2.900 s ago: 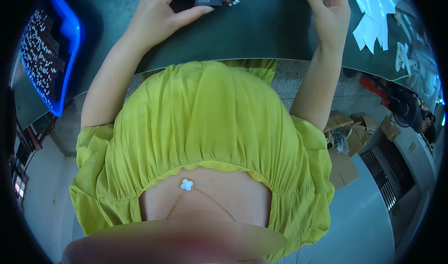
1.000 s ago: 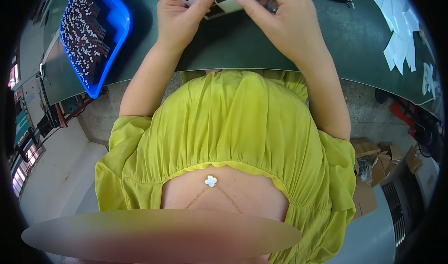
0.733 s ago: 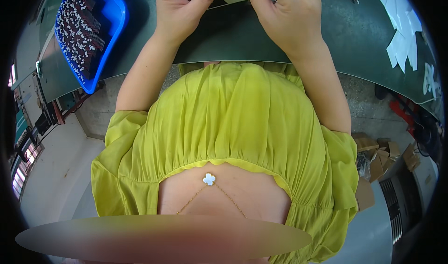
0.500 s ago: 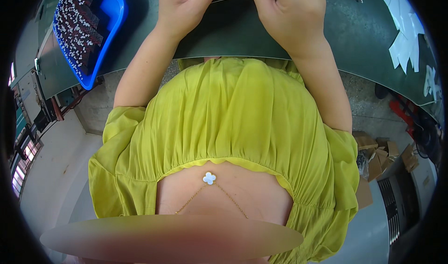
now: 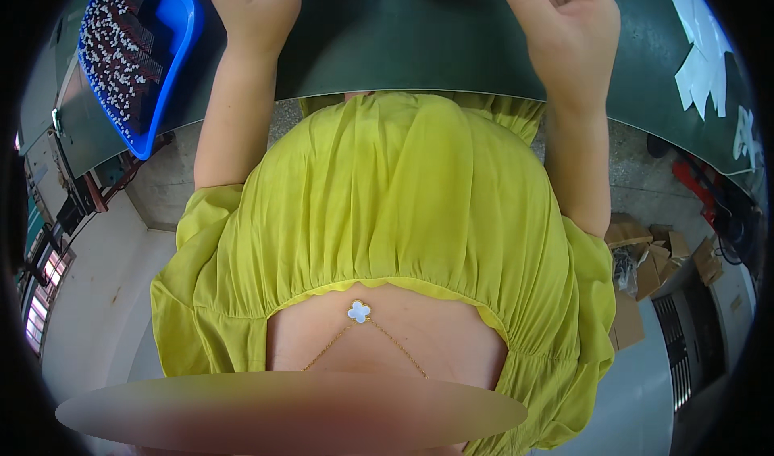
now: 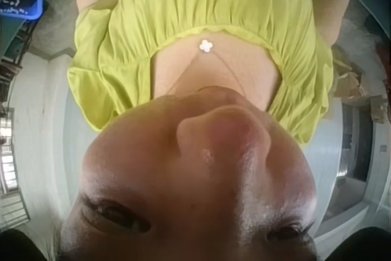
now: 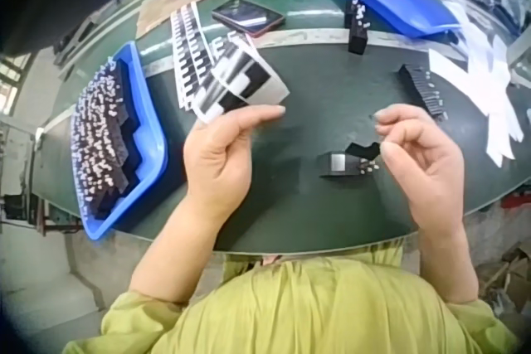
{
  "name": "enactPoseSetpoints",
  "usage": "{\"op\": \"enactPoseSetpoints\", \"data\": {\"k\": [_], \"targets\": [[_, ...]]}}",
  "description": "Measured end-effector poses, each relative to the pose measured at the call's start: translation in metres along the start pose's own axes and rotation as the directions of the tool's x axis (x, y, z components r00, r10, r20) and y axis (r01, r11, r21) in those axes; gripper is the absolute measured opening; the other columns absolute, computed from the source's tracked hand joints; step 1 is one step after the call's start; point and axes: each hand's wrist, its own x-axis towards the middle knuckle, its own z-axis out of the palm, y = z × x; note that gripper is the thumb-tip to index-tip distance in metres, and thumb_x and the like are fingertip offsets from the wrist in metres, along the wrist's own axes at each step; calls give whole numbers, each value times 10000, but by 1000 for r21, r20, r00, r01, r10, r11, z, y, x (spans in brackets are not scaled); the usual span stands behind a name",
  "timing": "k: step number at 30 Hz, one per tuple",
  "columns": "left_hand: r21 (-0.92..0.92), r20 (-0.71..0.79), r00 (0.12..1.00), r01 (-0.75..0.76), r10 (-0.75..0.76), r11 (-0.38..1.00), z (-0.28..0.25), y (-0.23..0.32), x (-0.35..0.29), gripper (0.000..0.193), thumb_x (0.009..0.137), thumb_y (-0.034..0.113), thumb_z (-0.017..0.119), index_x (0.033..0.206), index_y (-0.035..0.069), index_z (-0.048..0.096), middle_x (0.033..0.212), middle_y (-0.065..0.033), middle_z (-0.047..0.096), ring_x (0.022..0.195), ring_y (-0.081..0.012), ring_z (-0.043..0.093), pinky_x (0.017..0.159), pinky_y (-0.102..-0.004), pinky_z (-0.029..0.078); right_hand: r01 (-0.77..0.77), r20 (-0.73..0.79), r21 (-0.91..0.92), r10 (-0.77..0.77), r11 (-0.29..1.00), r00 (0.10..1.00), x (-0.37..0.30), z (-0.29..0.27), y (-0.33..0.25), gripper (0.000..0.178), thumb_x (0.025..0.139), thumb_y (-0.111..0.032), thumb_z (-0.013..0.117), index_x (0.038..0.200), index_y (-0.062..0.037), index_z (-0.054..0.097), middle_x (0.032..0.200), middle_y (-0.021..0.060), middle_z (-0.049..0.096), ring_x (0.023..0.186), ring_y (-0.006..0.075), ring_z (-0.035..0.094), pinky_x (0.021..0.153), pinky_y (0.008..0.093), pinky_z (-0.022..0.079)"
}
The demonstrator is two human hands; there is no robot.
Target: Assembling and inspecting small black electronic components at a manual workstation.
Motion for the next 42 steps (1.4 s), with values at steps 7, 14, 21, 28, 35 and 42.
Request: {"op": "enactPoseSetpoints", "data": {"k": [7,14,21,28,35,42], "targets": [[88,413,898,-203,150,975,21,20,-3,544,804,254,853,1282,56,681,1195,-172,702,1108,-376,644,966,-437,515,-542,183,64,524,838,832,11,-12,-10,54,920,-18,711,878,-9,678,1169,87,658,978,109,609,894,241,467],[49,398,915,-98,71,994,32,3,-15,434,787,187,850,1179,66,708,1074,-161,709,1035,-367,648,920,-426,531,-570,265,-6,551,822,791,26,-10,-11,79,916,-49,740,877,4,696,1049,81,718,880,100,617,841,243,483],[29,384,919,-109,89,994,32,5,-13,428,782,171,844,1175,62,712,1070,-164,712,1031,-364,654,918,-427,535,-572,251,-39,562,819,788,25,-7,-10,71,915,-49,742,911,15,711,1026,66,718,859,90,615,816,233,483],[35,393,914,-129,105,991,31,4,-13,431,784,164,839,1182,59,712,1064,-154,719,1039,-362,655,923,-425,534,-592,252,-19,577,806,777,27,-7,-13,82,915,-49,743,935,26,717,998,52,718,838,85,615,799,228,486],[32,386,914,-147,123,989,32,6,-10,439,781,161,840,1188,57,713,1088,-143,726,1039,-354,659,923,-419,536,-597,242,-3,580,802,778,26,-6,-13,94,915,-50,742,961,29,721,970,45,719,825,84,618,788,225,491],[1,355,921,-175,163,985,33,3,-12,448,781,153,839,1201,57,716,1100,-139,732,1014,-344,672,902,-405,546,-530,169,-62,532,846,830,22,1,-11,114,918,-53,739,982,40,721,953,45,720,824,84,623,782,226,497]]}}
